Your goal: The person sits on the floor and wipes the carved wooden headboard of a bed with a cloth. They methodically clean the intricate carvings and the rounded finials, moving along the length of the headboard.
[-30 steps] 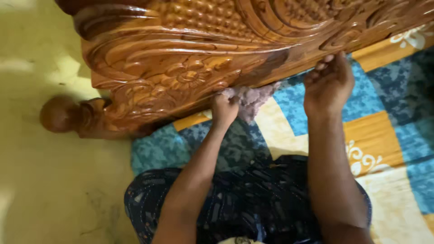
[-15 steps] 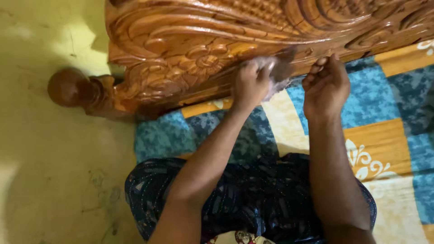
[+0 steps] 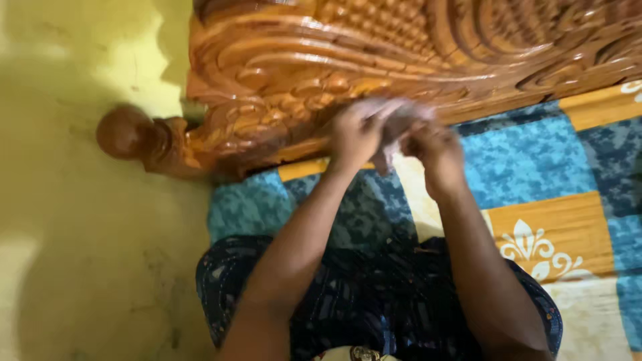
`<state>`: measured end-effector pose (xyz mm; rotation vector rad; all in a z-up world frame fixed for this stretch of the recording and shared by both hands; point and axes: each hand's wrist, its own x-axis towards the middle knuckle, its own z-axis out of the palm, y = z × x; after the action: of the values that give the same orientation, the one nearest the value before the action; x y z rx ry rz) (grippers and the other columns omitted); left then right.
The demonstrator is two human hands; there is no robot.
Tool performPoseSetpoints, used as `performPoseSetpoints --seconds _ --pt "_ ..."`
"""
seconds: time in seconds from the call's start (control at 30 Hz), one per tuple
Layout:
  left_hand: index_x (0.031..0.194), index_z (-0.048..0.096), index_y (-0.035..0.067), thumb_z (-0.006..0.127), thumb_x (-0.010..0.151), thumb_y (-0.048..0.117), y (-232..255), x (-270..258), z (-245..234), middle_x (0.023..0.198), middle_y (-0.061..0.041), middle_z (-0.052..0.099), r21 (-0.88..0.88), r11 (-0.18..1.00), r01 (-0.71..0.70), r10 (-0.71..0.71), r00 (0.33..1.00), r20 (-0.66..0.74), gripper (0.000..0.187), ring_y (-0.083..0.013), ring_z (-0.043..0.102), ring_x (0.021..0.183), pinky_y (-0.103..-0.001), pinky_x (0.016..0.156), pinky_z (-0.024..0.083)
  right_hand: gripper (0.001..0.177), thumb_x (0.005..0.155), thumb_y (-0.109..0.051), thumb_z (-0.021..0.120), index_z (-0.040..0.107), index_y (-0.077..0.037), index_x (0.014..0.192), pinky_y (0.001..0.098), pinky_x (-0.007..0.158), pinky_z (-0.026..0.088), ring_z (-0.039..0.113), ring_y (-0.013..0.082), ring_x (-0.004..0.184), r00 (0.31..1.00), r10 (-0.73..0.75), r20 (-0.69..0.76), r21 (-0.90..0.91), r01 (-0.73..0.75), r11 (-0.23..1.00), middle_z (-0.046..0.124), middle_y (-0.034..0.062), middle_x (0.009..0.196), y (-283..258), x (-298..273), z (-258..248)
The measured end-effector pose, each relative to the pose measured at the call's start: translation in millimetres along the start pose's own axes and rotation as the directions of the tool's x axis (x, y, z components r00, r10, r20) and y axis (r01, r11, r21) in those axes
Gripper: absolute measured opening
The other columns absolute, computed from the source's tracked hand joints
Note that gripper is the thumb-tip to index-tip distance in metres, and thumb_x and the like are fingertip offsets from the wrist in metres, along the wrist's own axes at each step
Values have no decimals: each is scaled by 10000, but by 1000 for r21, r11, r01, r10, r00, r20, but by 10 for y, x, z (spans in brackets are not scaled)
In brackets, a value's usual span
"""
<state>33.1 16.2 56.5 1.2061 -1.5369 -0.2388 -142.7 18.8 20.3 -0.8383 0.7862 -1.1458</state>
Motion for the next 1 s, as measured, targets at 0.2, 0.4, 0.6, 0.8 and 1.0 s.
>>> performPoseSetpoints --seconds 0.2,0.4,0.6,0.8,1.0 --pt "960 778 11 721 919 173 129 -28 -127 849 -169 748 72 985 155 -154 988 -22 177 -257 719 740 -363 657 536 213 922 -140 637 775 22 932 314 832 549 713 175 848 940 133 315 -611 94 786 787 89 895 -42 -114 178" --pt "872 761 26 782 841 231 138 152 -151 777 -150 748 -174 965 198 -193 980 45 209 -271 736 692 -389 634 545 213 937 -207 681 768 -17 978 305 806 563 728 148 891 903 146 405 -593 139 793 806 93 939 -191 -183 315" --pt "764 718 -18 806 906 247 168 75 273 725 -220 678 293 925 242 -260 965 22 313 -366 661 668 -448 628 479 233 836 -278 702 829 -139 972 373 742 569 746 236 767 929 153 338 -852 233 468 798 115 882 -337 -167 199" --pt "910 748 40 701 900 177 359 176 358 844 -182 725 23 997 70 -70 997 -11 145 -337 731 772 -424 681 562 274 817 -307 694 812 -111 968 425 739 573 746 312 803 924 129 360 -851 268 452 776 143 888 -374 -160 70" --pt "755 691 17 730 925 241 348 256 816 735 -207 655 258 959 114 -100 993 -69 284 -389 672 711 -473 682 521 324 841 -369 690 791 -73 927 496 779 558 704 399 875 955 219 202 -977 180 114 755 194 939 -353 -144 -16"
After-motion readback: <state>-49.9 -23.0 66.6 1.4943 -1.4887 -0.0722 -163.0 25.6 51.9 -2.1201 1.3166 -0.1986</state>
